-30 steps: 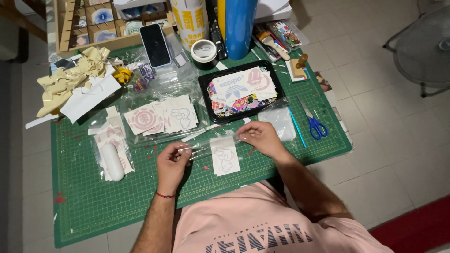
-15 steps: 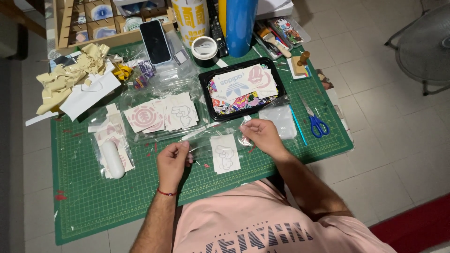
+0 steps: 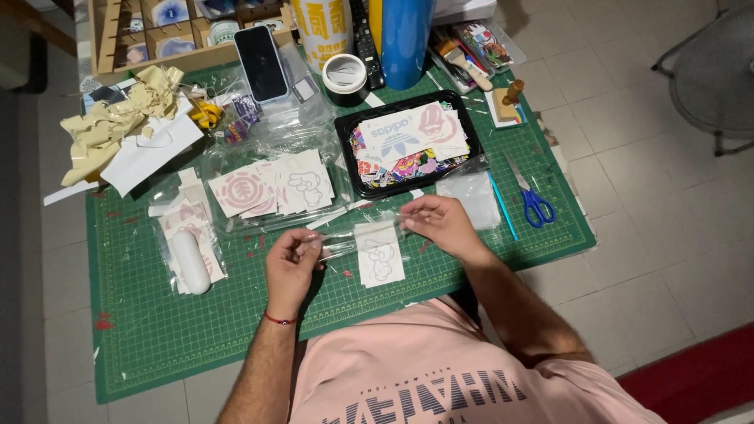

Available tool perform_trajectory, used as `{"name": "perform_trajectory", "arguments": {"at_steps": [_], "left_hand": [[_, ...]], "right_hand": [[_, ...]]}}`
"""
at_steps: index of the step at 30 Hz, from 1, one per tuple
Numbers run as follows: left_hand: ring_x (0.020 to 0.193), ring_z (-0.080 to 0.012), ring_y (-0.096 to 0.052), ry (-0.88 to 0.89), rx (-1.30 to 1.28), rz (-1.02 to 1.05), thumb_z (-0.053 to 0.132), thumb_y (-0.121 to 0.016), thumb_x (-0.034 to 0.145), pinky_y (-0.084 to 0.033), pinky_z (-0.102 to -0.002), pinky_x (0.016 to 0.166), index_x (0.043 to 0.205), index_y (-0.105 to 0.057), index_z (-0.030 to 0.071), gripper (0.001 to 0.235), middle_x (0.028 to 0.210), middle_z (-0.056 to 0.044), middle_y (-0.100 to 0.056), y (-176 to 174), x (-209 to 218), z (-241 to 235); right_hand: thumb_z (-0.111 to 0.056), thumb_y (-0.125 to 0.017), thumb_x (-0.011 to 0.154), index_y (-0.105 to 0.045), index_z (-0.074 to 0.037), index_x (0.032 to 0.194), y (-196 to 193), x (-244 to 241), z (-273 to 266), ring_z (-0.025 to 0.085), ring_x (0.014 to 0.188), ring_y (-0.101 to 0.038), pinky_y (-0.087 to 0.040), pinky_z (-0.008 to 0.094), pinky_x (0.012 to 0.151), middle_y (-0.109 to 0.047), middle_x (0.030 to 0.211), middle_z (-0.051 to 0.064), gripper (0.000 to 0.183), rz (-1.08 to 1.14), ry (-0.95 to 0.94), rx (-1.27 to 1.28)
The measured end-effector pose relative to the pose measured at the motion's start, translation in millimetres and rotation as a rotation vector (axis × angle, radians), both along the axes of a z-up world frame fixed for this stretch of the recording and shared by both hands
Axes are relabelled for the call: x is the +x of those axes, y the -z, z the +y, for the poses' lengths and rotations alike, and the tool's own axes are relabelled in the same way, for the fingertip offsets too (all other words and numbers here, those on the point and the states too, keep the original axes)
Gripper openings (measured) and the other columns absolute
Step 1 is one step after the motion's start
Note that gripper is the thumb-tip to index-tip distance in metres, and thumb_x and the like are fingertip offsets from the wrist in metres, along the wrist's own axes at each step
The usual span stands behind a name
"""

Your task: The person picks up stickers from a green cutting mat by hand and places them into plastic sleeves or a black tray. The person briefly uses scissors to trim a sticker.

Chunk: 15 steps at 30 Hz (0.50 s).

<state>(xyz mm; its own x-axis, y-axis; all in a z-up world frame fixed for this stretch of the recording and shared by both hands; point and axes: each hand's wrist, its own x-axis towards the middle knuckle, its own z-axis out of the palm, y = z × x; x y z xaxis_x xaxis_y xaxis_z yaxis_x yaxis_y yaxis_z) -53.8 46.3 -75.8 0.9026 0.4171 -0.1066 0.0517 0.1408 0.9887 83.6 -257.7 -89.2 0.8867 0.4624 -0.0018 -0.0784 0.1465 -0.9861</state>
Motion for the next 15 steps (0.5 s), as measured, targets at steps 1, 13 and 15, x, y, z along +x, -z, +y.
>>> {"name": "perform_trajectory", "arguments": {"at_steps": [1,13,15], "left_hand": [[0.078,-0.0201,-0.08,0.0,0.001,0.001,-0.009,-0.073,0.101,-0.067,-0.027,0.06,0.118,-0.075,-0.005,0.018,0.102,-0.016,-0.079,5.9,0.3,1.2],[0.066,-0.0178,-0.078,0.003,0.013,0.035,0.011,-0.074,0.112,-0.066,-0.028,0.055,0.111,-0.076,-0.001,0.012,0.084,-0.016,-0.08,13.9,0.5,7.2],[0.064,-0.0208,-0.078,0.0,-0.015,0.042,0.019,-0.07,0.116,-0.066,-0.029,0.054,0.109,-0.075,-0.001,0.022,0.083,-0.019,-0.08,15.7,0.6,7.2]], "right_hand": [[0.012,-0.084,0.093,-0.081,0.009,0.124,-1.6,0.4,0.3,0.023,0.102,-0.084,-0.07,0.037,0.094,-0.085,0.108,0.02,0.031,0.001,0.0,0.001],[-0.012,-0.076,0.111,-0.081,0.004,0.121,-20.1,-5.0,2.9,0.023,0.065,-0.082,-0.061,0.027,0.051,-0.083,0.082,0.022,0.021,0.008,0.031,-0.069],[-0.015,-0.075,0.112,-0.081,0.004,0.116,-18.5,-5.6,3.4,0.024,0.058,-0.081,-0.057,0.027,0.044,-0.082,0.076,0.022,0.02,0.022,0.036,-0.111]]}}
